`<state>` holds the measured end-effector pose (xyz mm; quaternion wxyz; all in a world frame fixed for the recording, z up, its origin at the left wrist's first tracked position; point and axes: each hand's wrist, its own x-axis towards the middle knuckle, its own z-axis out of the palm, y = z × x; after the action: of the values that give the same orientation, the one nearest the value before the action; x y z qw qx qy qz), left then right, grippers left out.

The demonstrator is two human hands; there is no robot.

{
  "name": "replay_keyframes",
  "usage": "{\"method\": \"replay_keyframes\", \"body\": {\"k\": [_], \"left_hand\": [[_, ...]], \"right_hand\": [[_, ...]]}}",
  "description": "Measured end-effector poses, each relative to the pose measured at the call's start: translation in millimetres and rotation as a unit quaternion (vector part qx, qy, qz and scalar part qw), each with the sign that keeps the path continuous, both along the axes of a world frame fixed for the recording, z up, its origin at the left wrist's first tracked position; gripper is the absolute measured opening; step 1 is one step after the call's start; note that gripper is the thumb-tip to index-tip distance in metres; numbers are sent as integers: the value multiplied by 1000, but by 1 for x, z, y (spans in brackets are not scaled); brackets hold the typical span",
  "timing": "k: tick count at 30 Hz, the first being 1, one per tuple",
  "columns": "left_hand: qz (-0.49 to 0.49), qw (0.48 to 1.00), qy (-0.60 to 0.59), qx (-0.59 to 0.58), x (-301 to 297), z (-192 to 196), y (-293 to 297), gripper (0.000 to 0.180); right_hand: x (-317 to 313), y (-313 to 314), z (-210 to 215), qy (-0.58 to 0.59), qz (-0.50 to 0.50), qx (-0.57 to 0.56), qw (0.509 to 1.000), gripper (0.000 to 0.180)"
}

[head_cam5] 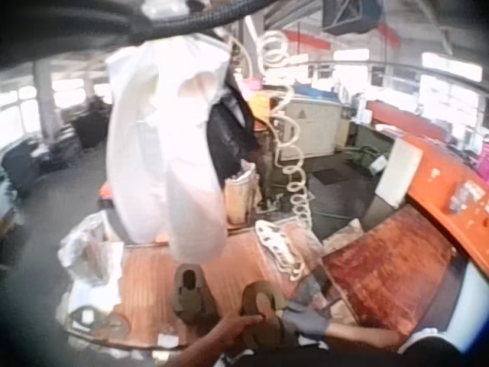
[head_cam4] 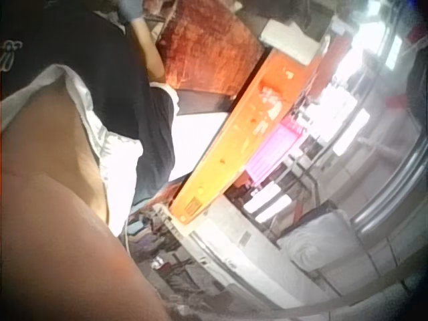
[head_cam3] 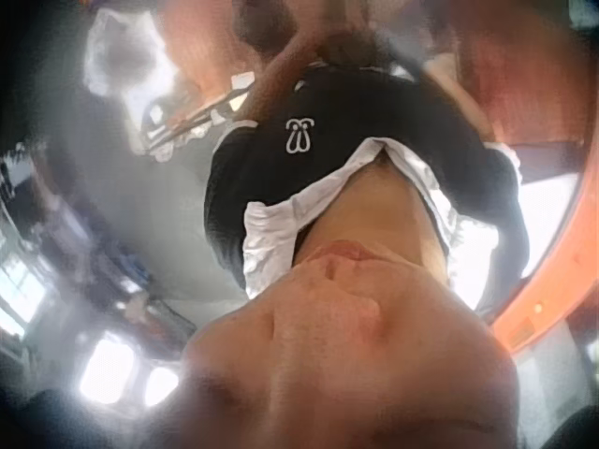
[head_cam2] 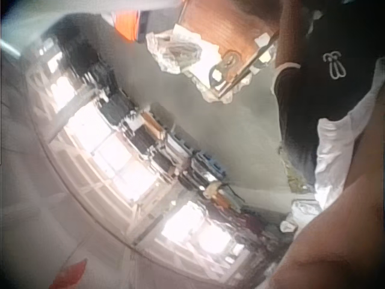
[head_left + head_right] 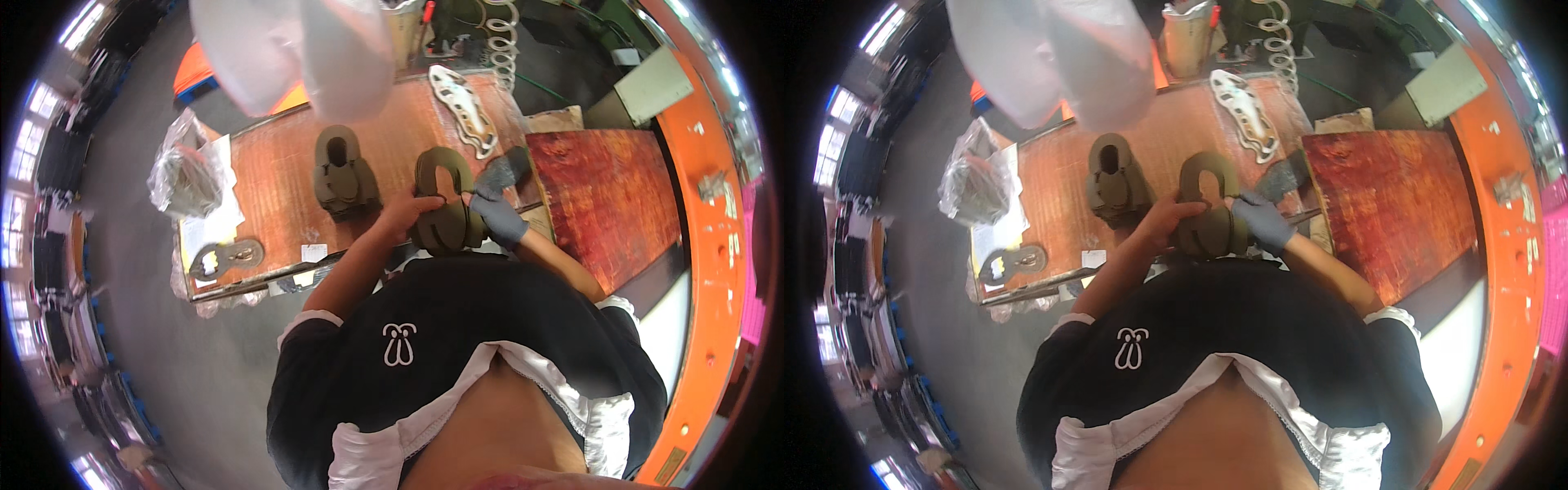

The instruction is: The person removes olive-green cutouts from a machine, stacks them on a nearby pallet, then gathers the cutouts and places them into a plastic bag. The person handles the cutouts one by one and folds the bag after filling it.

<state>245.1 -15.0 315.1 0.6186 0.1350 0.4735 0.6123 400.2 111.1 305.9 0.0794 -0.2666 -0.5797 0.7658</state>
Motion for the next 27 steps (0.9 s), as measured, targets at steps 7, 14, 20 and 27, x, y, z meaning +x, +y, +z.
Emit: {"method": "replay_keyframes", "body": {"k": [7, 14, 20, 27], "left_hand": [[149, 982, 109, 48, -76, 20, -38, 50], [180, 915, 358, -42, -183, -39, -63, 59], [178, 957, 226, -32, -203, -64, -71, 60], [278, 919, 276, -45, -184, -38, -98, 68]], "right_hand": [[-98, -18, 26, 50, 24, 8, 998, 40], [-203, -53, 11, -95, 73, 87, 989, 40], [-226, -53, -27, -67, 75, 182, 978, 31], [-207, -52, -7, -88, -68, 150, 982, 49]]}}
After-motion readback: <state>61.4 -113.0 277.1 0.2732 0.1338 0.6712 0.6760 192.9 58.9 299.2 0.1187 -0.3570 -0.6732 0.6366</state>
